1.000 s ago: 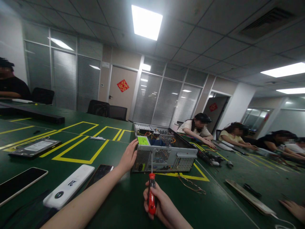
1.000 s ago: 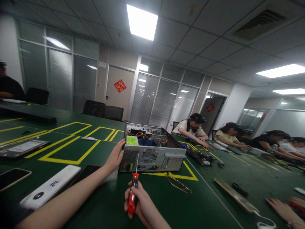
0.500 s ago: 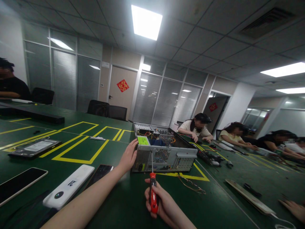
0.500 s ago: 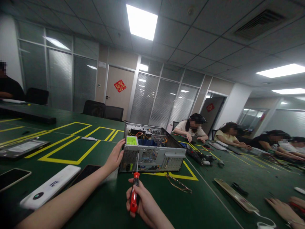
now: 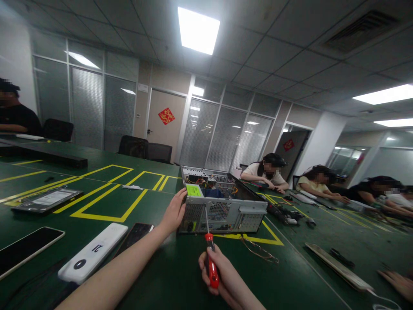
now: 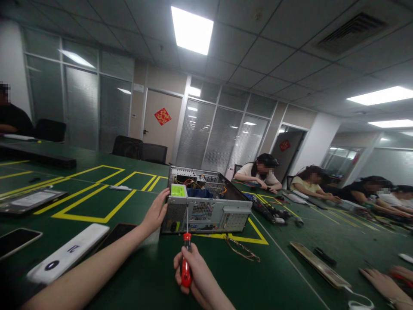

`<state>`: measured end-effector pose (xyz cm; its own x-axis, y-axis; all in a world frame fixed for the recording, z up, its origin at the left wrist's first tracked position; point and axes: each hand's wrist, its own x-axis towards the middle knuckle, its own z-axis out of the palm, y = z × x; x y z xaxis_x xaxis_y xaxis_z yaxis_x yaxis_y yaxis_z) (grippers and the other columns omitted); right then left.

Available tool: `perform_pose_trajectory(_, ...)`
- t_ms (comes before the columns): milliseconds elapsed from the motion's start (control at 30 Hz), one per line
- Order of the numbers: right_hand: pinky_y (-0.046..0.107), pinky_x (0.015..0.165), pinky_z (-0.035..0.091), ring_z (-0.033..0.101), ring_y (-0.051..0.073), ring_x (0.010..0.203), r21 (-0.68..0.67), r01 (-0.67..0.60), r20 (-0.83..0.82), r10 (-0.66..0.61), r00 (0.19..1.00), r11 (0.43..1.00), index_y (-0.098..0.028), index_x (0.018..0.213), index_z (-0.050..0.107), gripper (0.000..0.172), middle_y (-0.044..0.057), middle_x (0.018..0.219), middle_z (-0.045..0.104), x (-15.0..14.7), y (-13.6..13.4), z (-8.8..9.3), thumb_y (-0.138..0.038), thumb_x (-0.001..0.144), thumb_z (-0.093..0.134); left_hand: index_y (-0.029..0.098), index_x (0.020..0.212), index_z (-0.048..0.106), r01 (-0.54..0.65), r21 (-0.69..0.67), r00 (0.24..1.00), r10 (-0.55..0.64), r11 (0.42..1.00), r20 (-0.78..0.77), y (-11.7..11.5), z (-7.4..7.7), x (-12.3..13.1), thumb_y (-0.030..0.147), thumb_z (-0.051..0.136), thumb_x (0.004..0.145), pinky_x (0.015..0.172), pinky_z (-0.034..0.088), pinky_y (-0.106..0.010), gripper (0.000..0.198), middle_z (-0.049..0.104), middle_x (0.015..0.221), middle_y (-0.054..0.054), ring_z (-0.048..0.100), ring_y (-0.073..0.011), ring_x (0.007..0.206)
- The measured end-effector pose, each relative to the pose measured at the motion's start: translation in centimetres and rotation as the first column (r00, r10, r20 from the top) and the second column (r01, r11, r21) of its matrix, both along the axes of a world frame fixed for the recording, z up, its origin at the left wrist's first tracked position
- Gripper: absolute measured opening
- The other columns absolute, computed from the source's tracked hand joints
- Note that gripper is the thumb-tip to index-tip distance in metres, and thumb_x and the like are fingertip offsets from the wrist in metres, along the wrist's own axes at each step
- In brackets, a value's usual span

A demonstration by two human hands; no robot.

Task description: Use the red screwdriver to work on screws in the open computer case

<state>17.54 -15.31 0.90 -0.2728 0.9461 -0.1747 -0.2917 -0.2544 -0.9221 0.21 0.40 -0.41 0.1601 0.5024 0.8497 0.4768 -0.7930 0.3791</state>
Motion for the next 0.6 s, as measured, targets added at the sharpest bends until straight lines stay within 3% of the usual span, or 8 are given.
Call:
perform_pose_trajectory(133,0.012,0.028,0.018,0.048,0.005,0.041,-0.178,-0.016,-0.116,-0.004,0.993,0.984,-0.016,0.078,0.049,0.033,-0.001,0.066,0.059,0.8,-0.1,0.8,-0.048,0.078,0.057,0.019,0.134,0.030,-0.004,0.003,1.000,0.004,1.000,-0.003,0.0,-0.1,0.0,0.024,0.029,0.092,0.110,0.027,-0.043,0.042,0.033,0.141,-0.010,0.030,-0.0195,0.133)
perform_pose_trajectory(300,0.015,0.036,0.040,0.061,0.011,0.053,-0.333,-0.073,-0.202,0.004,0.979,0.940,-0.014,0.085,0.057,0.035,0.001,0.070,0.064,2.7,0.0,1.6,-0.048,0.081,0.054,0.019,0.134,0.030,-0.016,0.000,1.000,0.016,1.000,-0.011,0.0,0.0,0.0,0.024,0.029,0.092,0.110,0.028,-0.043,0.042,0.034,0.141,-0.010,0.031,-0.0198,0.132)
perform_pose_trajectory(500,0.020,0.044,0.049,0.066,0.015,0.064,-0.229,-0.138,-0.168,0.100,0.981,0.964,-0.012,0.099,0.059,0.026,0.003,0.079,0.067,5.3,0.1,2.2,-0.028,0.079,0.062,0.020,0.134,0.030,-0.025,-0.009,0.999,0.025,1.000,-0.020,-0.2,0.1,-0.1,0.024,0.029,0.092,0.109,0.029,-0.043,0.042,0.034,0.141,-0.010,0.032,-0.0203,0.132)
perform_pose_trajectory(600,0.022,0.049,0.051,0.066,0.016,0.068,-0.208,-0.154,-0.194,0.114,0.974,0.966,-0.012,0.108,0.057,0.033,0.004,0.080,0.067,5.9,-0.1,2.5,-0.023,0.077,0.063,0.020,0.134,0.030,-0.021,-0.010,1.000,0.020,1.000,-0.012,-0.3,0.2,0.0,0.024,0.030,0.092,0.109,0.029,-0.043,0.042,0.035,0.140,-0.010,0.032,-0.0203,0.132)
